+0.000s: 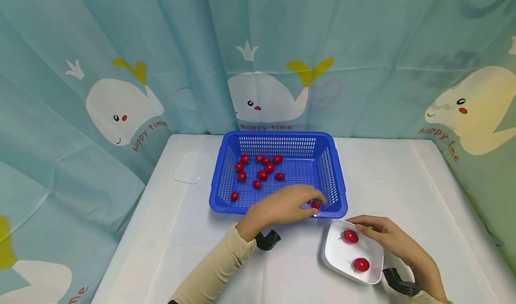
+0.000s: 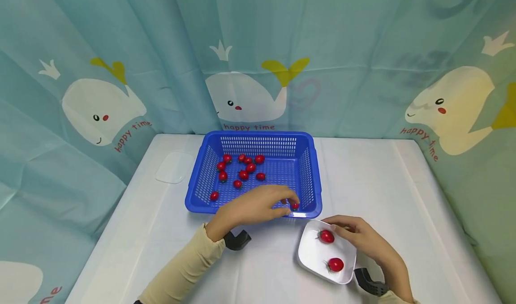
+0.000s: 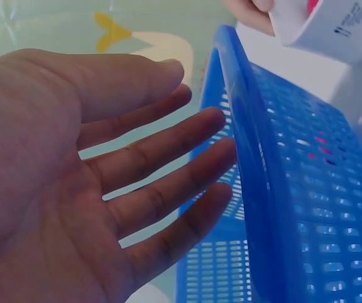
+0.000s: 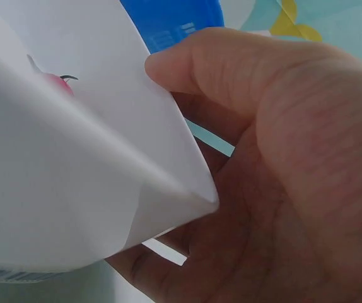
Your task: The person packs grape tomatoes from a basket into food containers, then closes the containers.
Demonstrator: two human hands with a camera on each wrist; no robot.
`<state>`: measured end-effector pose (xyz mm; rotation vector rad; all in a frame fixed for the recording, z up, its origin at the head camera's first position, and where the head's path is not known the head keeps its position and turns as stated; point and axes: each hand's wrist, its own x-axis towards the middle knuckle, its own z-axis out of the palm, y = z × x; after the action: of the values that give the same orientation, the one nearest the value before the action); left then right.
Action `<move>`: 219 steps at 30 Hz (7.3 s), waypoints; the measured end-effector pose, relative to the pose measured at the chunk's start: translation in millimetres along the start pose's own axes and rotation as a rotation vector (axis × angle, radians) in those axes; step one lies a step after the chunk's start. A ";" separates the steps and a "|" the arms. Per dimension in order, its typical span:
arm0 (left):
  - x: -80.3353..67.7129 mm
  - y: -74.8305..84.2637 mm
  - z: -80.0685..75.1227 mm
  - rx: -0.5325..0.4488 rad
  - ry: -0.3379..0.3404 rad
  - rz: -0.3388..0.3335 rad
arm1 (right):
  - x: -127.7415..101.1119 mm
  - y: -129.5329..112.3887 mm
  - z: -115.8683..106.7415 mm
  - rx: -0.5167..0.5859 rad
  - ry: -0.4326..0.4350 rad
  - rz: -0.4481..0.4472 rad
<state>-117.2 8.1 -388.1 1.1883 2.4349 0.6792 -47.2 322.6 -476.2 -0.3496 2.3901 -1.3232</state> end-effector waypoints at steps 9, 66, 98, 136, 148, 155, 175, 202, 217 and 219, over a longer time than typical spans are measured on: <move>-31.6 12.4 7.7 -0.057 0.078 0.006 | 9.4 -9.0 16.0 0.050 -0.069 -0.052; -112.9 -13.4 97.3 -0.210 0.322 -0.509 | 19.1 -50.6 96.7 0.042 0.087 -0.120; -150.5 -21.3 -2.3 0.087 0.321 -0.457 | 24.2 -74.7 160.6 0.170 0.437 0.078; -70.0 -113.4 -18.5 0.309 -0.068 -0.483 | 23.8 -82.2 167.5 0.213 0.457 0.118; -67.8 -113.5 -18.6 0.268 -0.082 -0.499 | 24.8 -80.9 165.9 0.181 0.468 0.136; -65.8 -110.8 -21.3 0.253 -0.061 -0.521 | 25.0 -80.8 165.0 0.190 0.467 0.142; -58.5 -108.5 -21.1 0.350 -0.220 -0.546 | 25.1 -80.4 165.2 0.191 0.466 0.135; -61.0 -108.0 -25.4 0.440 -0.236 -0.509 | 24.7 -79.4 165.7 0.194 0.463 0.135; -83.9 -99.8 -41.8 0.309 0.134 -0.326 | 24.5 -79.4 166.0 0.199 0.469 0.139; -87.9 -93.0 -43.9 0.263 0.173 -0.319 | 24.5 -79.5 166.1 0.197 0.470 0.141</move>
<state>-146.5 -123.8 -395.0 0.8220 2.8425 0.3895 7.2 145.9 -493.7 0.2068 2.5525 -1.7033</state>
